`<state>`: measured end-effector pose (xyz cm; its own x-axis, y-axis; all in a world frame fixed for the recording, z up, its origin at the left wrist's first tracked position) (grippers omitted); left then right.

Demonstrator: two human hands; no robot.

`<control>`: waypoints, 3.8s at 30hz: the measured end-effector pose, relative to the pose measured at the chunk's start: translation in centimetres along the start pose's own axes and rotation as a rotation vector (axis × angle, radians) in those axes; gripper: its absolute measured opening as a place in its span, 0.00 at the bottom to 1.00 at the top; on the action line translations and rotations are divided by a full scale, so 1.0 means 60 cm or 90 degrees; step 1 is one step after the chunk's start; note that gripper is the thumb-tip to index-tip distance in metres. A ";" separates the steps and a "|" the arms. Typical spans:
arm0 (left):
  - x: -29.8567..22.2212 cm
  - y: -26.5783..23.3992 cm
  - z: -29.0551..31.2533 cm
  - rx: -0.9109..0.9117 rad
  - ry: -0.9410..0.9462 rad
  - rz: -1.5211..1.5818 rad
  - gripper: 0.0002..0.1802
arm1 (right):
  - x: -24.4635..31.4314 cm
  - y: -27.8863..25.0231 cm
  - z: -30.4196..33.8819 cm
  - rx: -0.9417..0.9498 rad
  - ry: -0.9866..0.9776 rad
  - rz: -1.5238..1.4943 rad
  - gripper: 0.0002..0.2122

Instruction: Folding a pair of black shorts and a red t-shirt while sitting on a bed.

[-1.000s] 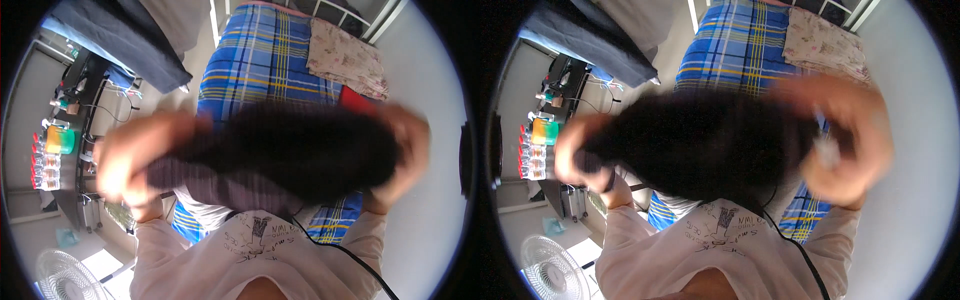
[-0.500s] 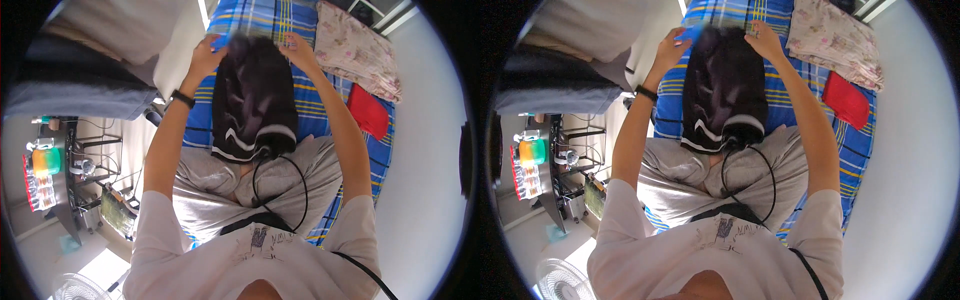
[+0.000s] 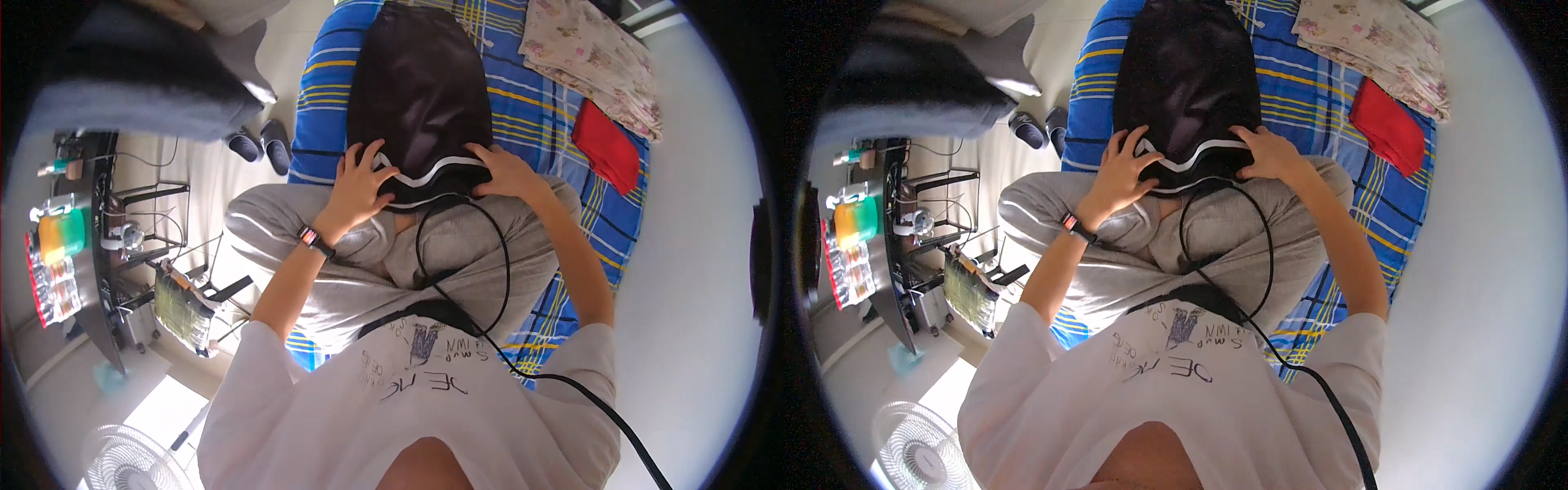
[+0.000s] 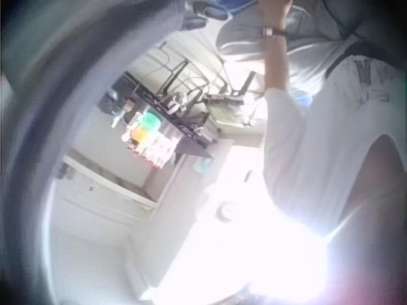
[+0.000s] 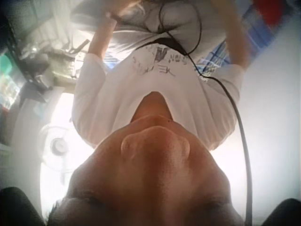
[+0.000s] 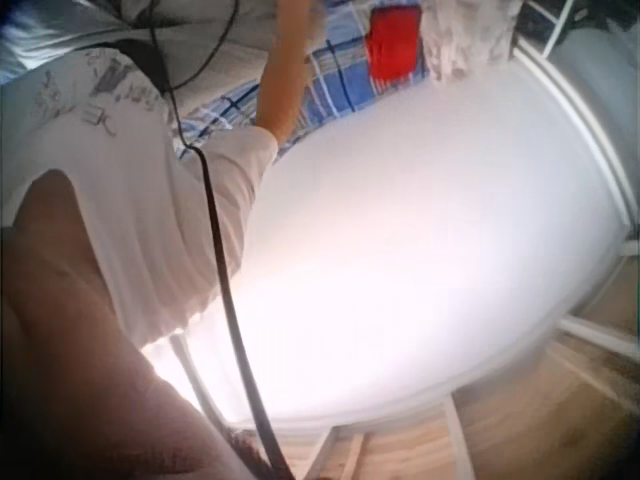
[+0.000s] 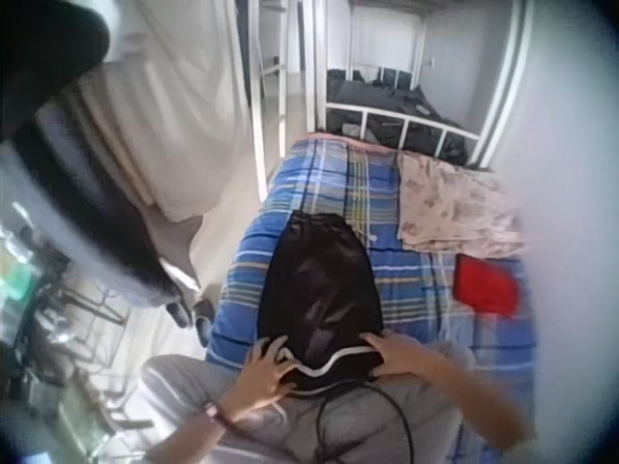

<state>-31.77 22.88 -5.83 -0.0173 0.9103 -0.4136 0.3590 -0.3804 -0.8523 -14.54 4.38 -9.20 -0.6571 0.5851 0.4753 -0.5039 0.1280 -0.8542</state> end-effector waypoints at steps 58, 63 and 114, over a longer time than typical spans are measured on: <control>0.021 -0.021 0.005 -0.103 -0.050 0.031 0.21 | 0.104 -0.109 0.073 -0.465 -0.056 0.130 0.17; 0.057 -0.095 -0.019 -0.283 -0.038 0.071 0.18 | 0.106 -0.154 0.094 -0.499 -0.051 0.132 0.17; 0.094 -0.047 0.064 -0.132 -0.788 1.053 0.22 | 0.139 -0.169 0.204 -0.520 -0.100 -0.049 0.16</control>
<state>-36.47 28.44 -7.01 -0.0863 -0.7921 -0.6042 0.7649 -0.4413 0.4693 -21.75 -1.86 6.02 -0.7387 0.4404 0.5103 -0.0252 0.7385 -0.6738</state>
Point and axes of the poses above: each hand's wrist, its own z-axis away from the middle knuckle, its own y-axis out of the palm, x = y × z, the point moved 9 cm from there along -z, towards the middle knuckle, and after that the axes turned 15 degrees about -x, right-handed, at the moved point
